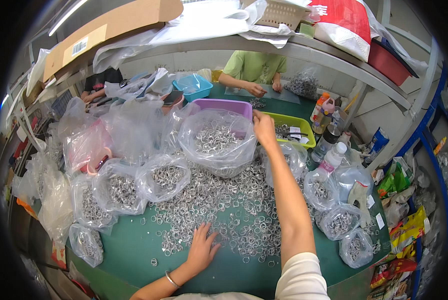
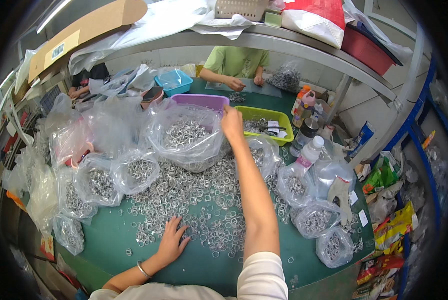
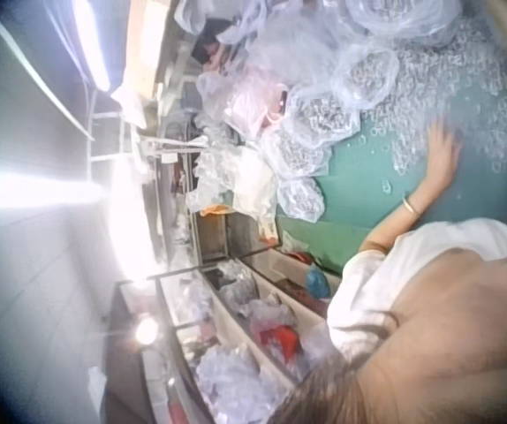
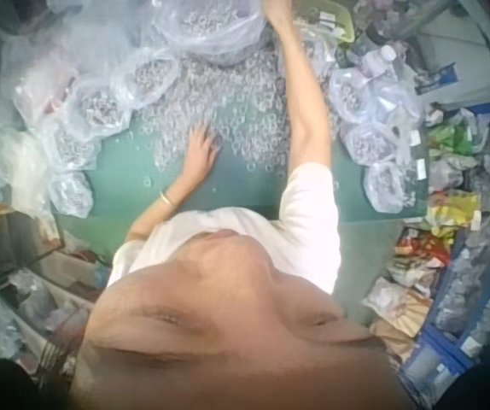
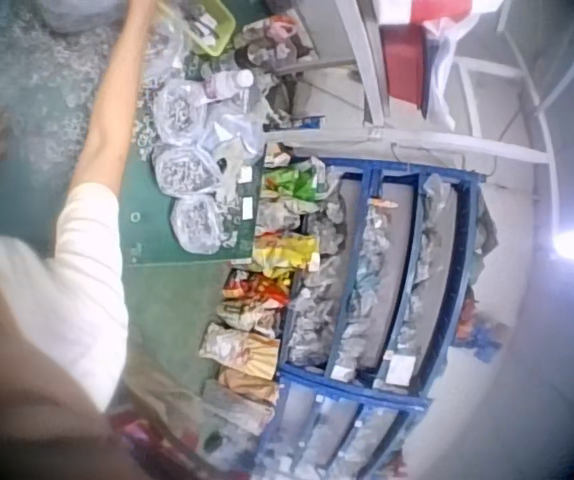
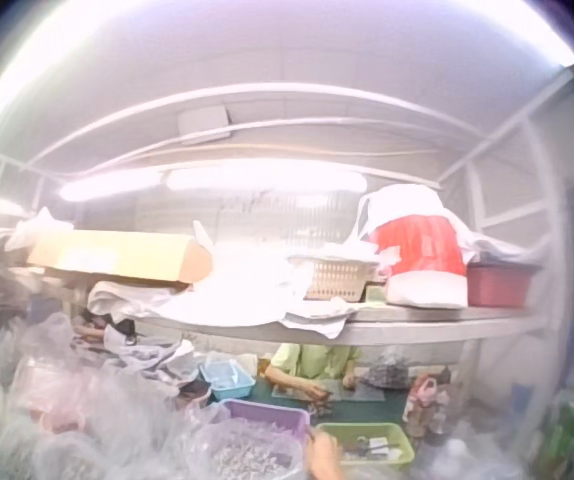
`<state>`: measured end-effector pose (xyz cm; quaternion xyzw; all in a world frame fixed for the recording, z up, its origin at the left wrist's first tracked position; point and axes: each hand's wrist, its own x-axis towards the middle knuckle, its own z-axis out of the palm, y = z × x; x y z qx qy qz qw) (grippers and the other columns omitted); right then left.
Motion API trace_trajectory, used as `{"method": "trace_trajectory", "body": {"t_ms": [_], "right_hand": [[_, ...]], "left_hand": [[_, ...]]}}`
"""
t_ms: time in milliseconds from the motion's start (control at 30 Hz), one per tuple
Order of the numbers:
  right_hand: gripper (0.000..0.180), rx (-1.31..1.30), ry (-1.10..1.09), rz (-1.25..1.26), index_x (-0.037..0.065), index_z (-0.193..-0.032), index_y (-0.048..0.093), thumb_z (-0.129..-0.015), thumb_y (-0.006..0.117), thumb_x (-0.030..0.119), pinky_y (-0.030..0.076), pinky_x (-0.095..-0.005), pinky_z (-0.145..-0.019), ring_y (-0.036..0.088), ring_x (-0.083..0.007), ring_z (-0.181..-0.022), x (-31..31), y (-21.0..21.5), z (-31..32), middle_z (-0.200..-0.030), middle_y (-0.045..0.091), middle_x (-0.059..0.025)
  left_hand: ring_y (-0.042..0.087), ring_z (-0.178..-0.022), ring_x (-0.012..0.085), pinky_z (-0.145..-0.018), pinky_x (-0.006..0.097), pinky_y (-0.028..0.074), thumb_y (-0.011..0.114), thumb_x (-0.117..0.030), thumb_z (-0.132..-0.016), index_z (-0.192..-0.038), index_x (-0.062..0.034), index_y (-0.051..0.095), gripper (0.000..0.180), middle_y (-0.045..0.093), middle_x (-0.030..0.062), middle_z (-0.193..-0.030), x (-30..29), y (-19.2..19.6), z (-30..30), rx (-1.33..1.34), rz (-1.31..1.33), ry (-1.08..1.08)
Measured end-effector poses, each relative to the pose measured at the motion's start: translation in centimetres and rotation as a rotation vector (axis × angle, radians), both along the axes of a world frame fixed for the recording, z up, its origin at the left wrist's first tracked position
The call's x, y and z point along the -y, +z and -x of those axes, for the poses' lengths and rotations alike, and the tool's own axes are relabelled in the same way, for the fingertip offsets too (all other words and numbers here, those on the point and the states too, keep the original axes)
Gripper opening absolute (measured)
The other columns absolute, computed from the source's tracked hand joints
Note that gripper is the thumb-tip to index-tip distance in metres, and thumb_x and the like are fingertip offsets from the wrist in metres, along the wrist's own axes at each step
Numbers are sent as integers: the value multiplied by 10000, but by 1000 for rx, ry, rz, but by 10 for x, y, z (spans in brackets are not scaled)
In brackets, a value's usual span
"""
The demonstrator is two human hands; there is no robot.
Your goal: The person sorts metal rings from a pile on a green table by hand, placing them into plastic bags, and then puts a bag onto a storage shelf.
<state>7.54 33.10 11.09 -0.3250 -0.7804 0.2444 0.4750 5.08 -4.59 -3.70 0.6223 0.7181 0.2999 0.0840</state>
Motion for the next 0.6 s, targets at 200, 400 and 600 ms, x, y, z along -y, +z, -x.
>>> {"method": "trace_trajectory", "body": {"t_ms": [200,400,600], "right_hand": [[320,138,71,-114,-59,-1161,537,-854,470,-4,426,-412,-927,552,-381,-1058,73,-11,-47,-1116,584,-245],[339,383,153,-286,-67,-1160,507,-834,518,25,414,-429,-915,521,-368,-1043,144,-29,-99,-1112,551,-226],[534,765,683,-71,3,-1257,465,-805,647,220,368,-438,-959,440,-360,-1168,216,-92,-127,-1256,459,-197]], "left_hand": [[317,-1281,415,-1053,551,248,669,-156,-791,-1162,-30,538,412,370,212,-1342,3,-5,-2,13,-22,8],[338,-1272,400,-1054,543,253,669,-138,-784,-1144,-37,551,392,383,197,-1335,4,-2,-2,17,-46,33],[372,-1253,398,-1063,542,247,650,-65,-787,-1113,-45,566,337,423,197,-1313,-2,-8,-2,87,-105,2]]}}
